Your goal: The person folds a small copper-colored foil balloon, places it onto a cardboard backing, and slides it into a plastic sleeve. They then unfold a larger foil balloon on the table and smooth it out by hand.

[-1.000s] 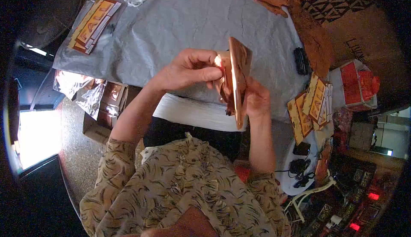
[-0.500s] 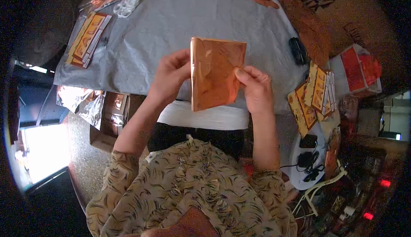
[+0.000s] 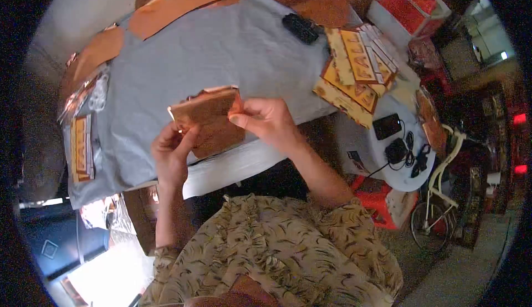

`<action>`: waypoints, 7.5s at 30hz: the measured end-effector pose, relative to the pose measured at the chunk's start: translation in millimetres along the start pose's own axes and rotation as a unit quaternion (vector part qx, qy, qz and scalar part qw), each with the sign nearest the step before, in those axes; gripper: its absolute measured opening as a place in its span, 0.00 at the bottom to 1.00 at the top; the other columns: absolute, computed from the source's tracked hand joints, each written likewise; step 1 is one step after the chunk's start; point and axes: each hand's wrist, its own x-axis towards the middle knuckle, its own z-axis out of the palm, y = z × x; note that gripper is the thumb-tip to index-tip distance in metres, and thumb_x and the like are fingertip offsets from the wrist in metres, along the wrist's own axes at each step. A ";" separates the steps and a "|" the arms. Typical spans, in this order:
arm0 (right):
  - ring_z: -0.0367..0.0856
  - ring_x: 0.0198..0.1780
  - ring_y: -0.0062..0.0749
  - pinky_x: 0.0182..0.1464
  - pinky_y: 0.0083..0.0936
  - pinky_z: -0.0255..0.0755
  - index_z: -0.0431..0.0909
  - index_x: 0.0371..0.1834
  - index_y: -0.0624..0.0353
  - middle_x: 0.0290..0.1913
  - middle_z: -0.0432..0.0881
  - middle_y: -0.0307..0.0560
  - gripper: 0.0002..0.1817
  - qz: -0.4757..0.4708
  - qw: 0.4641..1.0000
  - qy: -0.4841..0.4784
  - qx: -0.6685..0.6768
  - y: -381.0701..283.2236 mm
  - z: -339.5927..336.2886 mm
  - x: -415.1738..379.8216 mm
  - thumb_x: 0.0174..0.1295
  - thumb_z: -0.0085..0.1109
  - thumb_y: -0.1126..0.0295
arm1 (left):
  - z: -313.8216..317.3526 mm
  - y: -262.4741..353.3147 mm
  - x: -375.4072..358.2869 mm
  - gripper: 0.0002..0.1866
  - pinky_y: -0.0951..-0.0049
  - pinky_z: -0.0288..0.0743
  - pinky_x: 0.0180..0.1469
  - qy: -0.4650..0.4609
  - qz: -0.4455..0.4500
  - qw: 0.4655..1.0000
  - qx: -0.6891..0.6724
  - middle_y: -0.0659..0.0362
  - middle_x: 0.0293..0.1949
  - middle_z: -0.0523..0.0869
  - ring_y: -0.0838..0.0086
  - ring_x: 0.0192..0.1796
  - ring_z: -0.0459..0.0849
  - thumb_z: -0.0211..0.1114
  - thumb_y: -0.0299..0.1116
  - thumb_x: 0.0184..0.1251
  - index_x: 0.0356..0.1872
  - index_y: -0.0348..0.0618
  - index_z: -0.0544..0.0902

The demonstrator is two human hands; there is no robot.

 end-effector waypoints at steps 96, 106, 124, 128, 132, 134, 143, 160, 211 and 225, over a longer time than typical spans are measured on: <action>0.79 0.68 0.37 0.70 0.39 0.70 0.76 0.68 0.65 0.66 0.81 0.47 0.20 0.064 0.956 0.026 0.286 30.3 -35.7 72.7 0.75 0.59 0.74 | -104.2 14.2 97.3 0.07 0.65 0.81 0.35 0.034 0.306 0.741 0.597 0.59 0.35 0.82 0.64 0.34 0.86 0.75 0.32 0.63 0.39 0.47 0.88; 0.75 0.73 0.38 0.75 0.41 0.68 0.71 0.73 0.65 0.71 0.78 0.50 0.22 0.040 0.952 -0.006 0.305 43.2 -52.2 58.7 0.77 0.54 0.76 | -85.3 -8.1 69.2 0.18 0.64 0.84 0.42 -0.030 0.223 0.836 0.501 0.59 0.48 0.85 0.64 0.44 0.87 0.73 0.42 0.64 0.53 0.47 0.87; 0.87 0.50 0.27 0.55 0.28 0.81 0.85 0.55 0.66 0.50 0.89 0.44 0.14 0.241 0.968 -0.069 0.024 2.8 -2.8 101.7 0.71 0.66 0.69 | -64.4 -19.4 27.1 0.43 0.40 0.51 0.77 0.016 0.099 0.726 0.680 0.56 0.81 0.66 0.53 0.83 0.59 0.63 0.61 0.71 0.76 0.38 0.71; 0.88 0.44 0.25 0.49 0.25 0.82 0.87 0.50 0.65 0.45 0.90 0.42 0.12 0.262 0.962 -0.081 -0.006 3.7 13.7 121.1 0.69 0.69 0.69 | -73.2 -24.0 25.9 0.32 0.43 0.50 0.78 0.000 0.104 0.724 0.682 0.55 0.81 0.66 0.54 0.82 0.60 0.57 0.46 0.79 0.77 0.39 0.70; 0.88 0.39 0.25 0.42 0.23 0.83 0.88 0.49 0.66 0.41 0.90 0.42 0.11 0.247 0.962 -0.103 -0.056 9.3 23.1 128.8 0.70 0.69 0.69 | -83.5 -26.4 27.4 0.30 0.44 0.48 0.79 0.032 0.114 0.829 0.547 0.55 0.81 0.66 0.58 0.83 0.61 0.56 0.41 0.80 0.77 0.40 0.69; 0.88 0.38 0.24 0.40 0.22 0.83 0.88 0.48 0.66 0.40 0.90 0.42 0.11 0.246 0.961 -0.107 -0.070 12.0 23.7 129.8 0.70 0.68 0.69 | -78.5 -8.9 30.4 0.32 0.42 0.46 0.79 -0.011 0.119 0.817 0.564 0.57 0.81 0.66 0.61 0.83 0.61 0.57 0.43 0.80 0.80 0.43 0.66; 0.87 0.38 0.20 0.39 0.22 0.83 0.86 0.46 0.68 0.37 0.90 0.45 0.12 0.194 0.954 -0.122 -0.193 22.3 22.7 135.5 0.73 0.67 0.67 | -69.6 -19.4 51.2 0.38 0.37 0.42 0.80 -0.133 0.163 0.735 0.644 0.60 0.83 0.63 0.64 0.85 0.57 0.58 0.54 0.78 0.83 0.49 0.62; 0.44 0.88 0.41 0.87 0.53 0.32 0.51 0.87 0.52 0.88 0.49 0.45 0.48 -0.201 0.725 -0.263 -0.604 36.6 13.4 121.6 0.71 0.53 0.39 | -74.8 -18.2 60.2 0.48 0.39 0.43 0.81 -0.134 0.149 0.730 0.653 0.56 0.83 0.62 0.63 0.84 0.60 0.59 0.67 0.71 0.81 0.42 0.63; 0.81 0.62 0.47 0.64 0.43 0.73 0.86 0.57 0.56 0.55 0.86 0.50 0.19 -0.296 0.811 0.070 -0.500 5.5 -91.3 144.9 0.62 0.70 0.67 | -38.9 -10.7 107.4 0.48 0.50 0.48 0.85 -0.296 0.202 0.697 0.622 0.43 0.84 0.55 0.49 0.85 0.54 0.62 0.63 0.70 0.83 0.44 0.60; 0.81 0.54 0.54 0.58 0.43 0.74 0.87 0.51 0.61 0.54 0.86 0.52 0.13 -0.255 0.610 0.031 -0.749 -33.2 -252.1 169.8 0.64 0.66 0.77 | -49.5 -16.3 103.7 0.45 0.51 0.46 0.84 -0.292 0.180 0.698 0.629 0.48 0.84 0.58 0.54 0.84 0.55 0.58 0.66 0.72 0.83 0.51 0.62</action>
